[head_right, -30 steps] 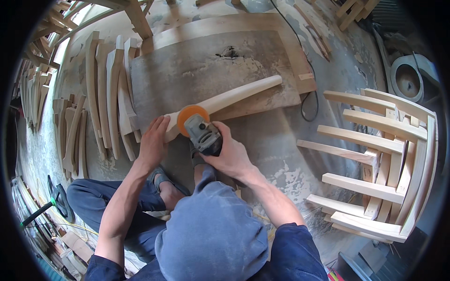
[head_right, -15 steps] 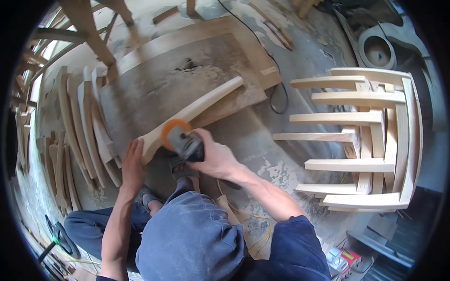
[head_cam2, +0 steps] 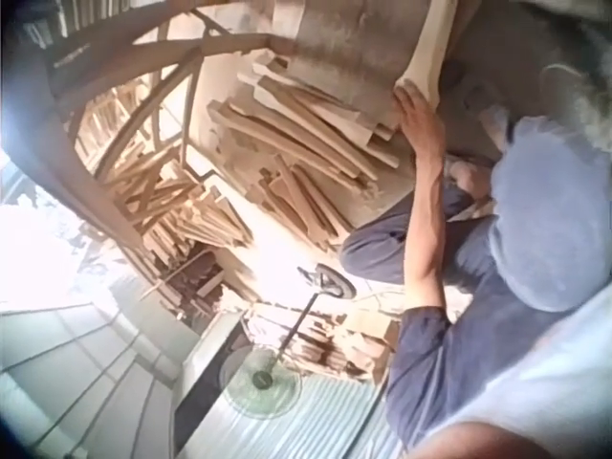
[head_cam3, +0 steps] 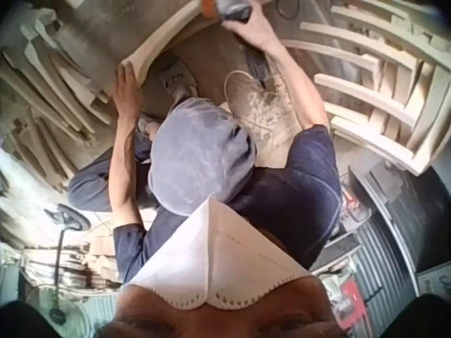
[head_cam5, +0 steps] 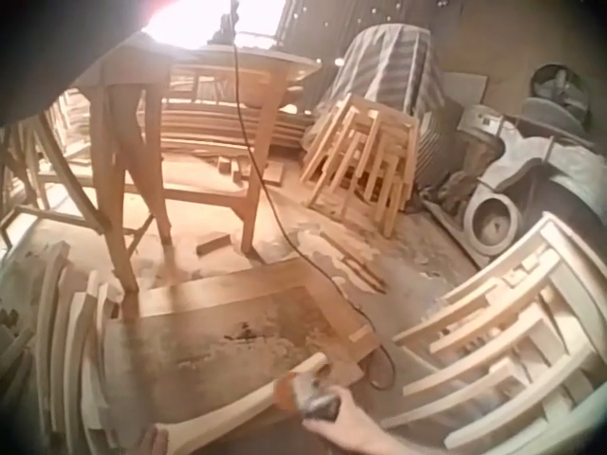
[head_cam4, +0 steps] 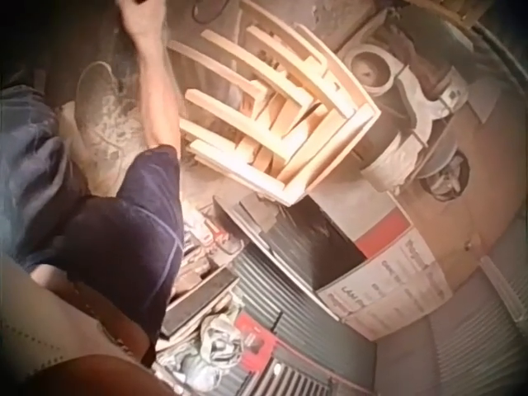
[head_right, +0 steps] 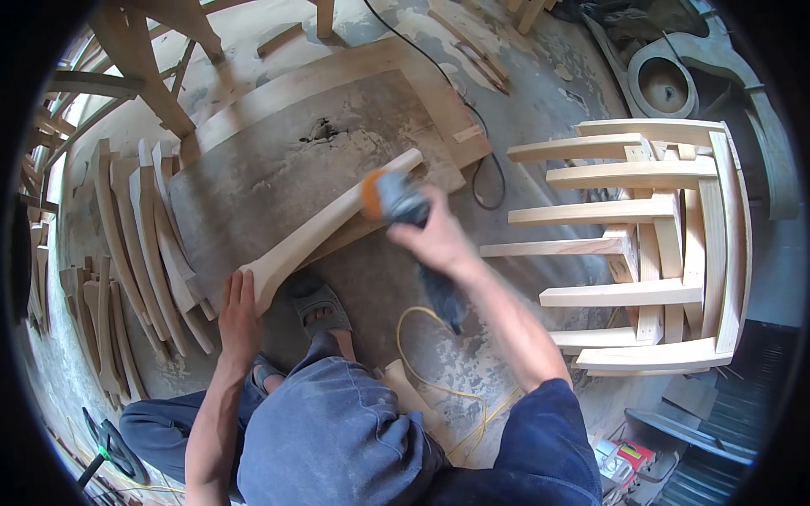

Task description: The person sands wooden chair legs using an angle grinder with a sanding disc, turning each leg over to grind and smooth its different edges and surfaces.

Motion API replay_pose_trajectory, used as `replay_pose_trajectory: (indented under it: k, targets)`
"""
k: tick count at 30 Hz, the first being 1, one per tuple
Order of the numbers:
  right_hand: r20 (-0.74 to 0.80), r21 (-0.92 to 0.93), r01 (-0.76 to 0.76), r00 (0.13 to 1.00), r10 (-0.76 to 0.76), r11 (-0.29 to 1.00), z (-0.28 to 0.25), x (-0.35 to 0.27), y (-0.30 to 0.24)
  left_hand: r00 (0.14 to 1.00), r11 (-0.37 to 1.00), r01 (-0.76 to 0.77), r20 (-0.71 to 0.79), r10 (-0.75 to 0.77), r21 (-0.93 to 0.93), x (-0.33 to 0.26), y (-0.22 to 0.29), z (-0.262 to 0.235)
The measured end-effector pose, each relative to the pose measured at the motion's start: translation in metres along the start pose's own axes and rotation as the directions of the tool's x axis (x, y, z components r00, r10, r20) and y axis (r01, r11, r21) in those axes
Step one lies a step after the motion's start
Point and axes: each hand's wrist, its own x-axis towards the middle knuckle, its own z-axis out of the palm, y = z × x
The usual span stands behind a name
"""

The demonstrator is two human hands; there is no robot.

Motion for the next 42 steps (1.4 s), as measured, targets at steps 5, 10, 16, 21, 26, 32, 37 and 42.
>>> replay_pose_trajectory:
  k: [5, 10, 16, 21, 26, 32, 37, 42]
  targets:
    - [0.305, 0.012, 0.011, 0.952, -0.014, 1.000, 0.025, -0.032, -0.016, 0.999, 0.996, -0.027, -0.040, 0.030, 0.082, -0.009, 0.003, 0.010]
    - [-0.162, 0.152, -0.165, 0.969, 0.189, 0.975, -0.036, 0.037, 0.011, 0.997, 0.996, -0.036, -0.061, 0.041, 0.082, -0.011, -0.002, 0.016]
    - [0.042, -0.208, 0.012, 0.999, -0.003, 0.978, -0.026, 0.004, -0.022, 0.995, 0.980, -0.058, -0.065, 0.071, 0.188, -0.017, 0.003, 0.026]
    - [0.574, -0.061, 0.180, 0.811, -0.113, 0.982, 0.028, -0.042, -0.078, 0.994, 0.967, -0.062, -0.067, 0.081, 0.247, -0.020, 0.004, 0.028]
    - [0.202, -0.151, 0.001, 0.979, 0.029, 0.989, -0.015, 0.012, -0.044, 0.997, 0.969, -0.036, -0.052, 0.050, 0.244, -0.019, 0.003, 0.026]
    - [-0.136, 0.119, -0.066, 0.987, 0.082, 0.991, -0.066, 0.059, 0.008, 0.999, 0.993, -0.020, -0.031, 0.024, 0.113, -0.009, 0.002, 0.012]
    - [0.066, -0.034, 0.042, 0.997, -0.040, 0.999, 0.007, -0.016, -0.013, 0.999, 0.999, -0.001, 0.041, -0.001, 0.039, 0.009, 0.000, -0.014]
    - [0.291, 0.110, 0.091, 0.949, -0.119, 0.990, 0.043, -0.028, -0.024, 0.985, 0.995, 0.062, 0.163, -0.048, -0.082, 0.025, -0.005, -0.032]
